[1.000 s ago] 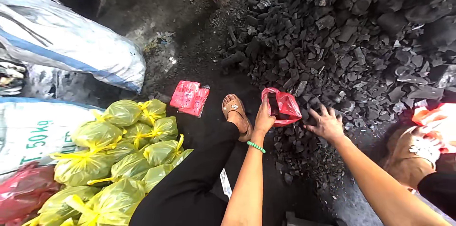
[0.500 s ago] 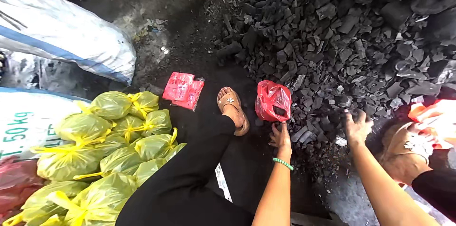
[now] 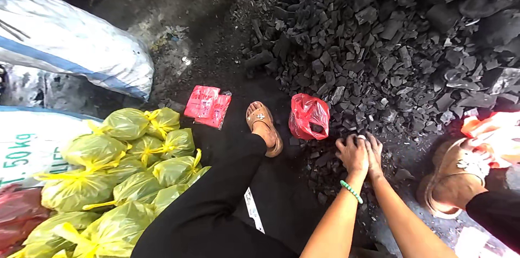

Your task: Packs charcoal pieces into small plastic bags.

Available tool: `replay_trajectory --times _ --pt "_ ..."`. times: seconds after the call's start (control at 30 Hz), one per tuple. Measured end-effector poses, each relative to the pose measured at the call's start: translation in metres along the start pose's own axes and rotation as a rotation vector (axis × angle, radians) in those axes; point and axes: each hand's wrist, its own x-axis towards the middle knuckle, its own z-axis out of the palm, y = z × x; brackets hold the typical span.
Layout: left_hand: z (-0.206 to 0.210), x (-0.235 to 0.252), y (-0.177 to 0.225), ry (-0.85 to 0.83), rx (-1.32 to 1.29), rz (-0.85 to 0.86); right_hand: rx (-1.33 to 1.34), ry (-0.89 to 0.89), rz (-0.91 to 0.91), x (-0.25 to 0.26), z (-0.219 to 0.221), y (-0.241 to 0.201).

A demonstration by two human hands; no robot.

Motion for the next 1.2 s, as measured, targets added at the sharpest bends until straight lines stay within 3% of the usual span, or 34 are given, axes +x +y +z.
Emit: replay_trajectory --times 0.07,0.2,0.27,0.37,0.43,0.53,0.63,0.73,0.83,0.93,1.03,1.2 --pt "-0.001 -0.011 0.010 -0.139 0.055 0.071 0.186 -0.053 0.057 0.002 -0.010 0.007" --pt "-0.014 -0.021 0.031 -0.502 0.066 0.383 0.773 -0.048 0.191 -0.003 -0.032 -0.010" --pt "-0.035 -0.026 0.040 -0.390 0.095 0.472 0.921 -0.058 0.194 0.006 -0.040 0.000" --pt "-0.081 -0.013 0.040 0.145 0.162 0.518 1.035 -0.082 0.312 0.009 -0.041 0.002" --pt "-0.101 0.030 0.028 0.409 0.203 0.414 1.082 -0.124 0.325 0.012 -0.040 -0.001" --pt "-0.132 0.075 0.015 0.292 0.370 0.105 1.115 -0.146 0.253 0.015 -0.030 -0.022" --pt "-0.151 0.088 0.006 0.075 0.535 0.013 1.146 -0.260 0.194 0.015 -0.007 -0.059" --pt "-0.154 0.067 -0.008 0.084 0.469 0.210 1.108 -0.438 0.249 0.016 0.026 -0.094" --pt "-0.151 0.055 -0.021 0.112 0.382 0.384 0.899 -0.582 0.368 0.021 0.066 -0.120" --pt "-0.147 0.045 -0.032 0.133 0.359 0.445 0.561 -0.560 0.530 0.024 0.093 -0.134" --pt "-0.143 0.012 -0.018 0.127 0.380 0.421 0.314 -0.604 0.455 0.025 0.090 -0.132" --pt "-0.119 -0.013 -0.005 0.163 0.486 0.505 0.257 -0.589 0.401 0.019 0.055 -0.135"
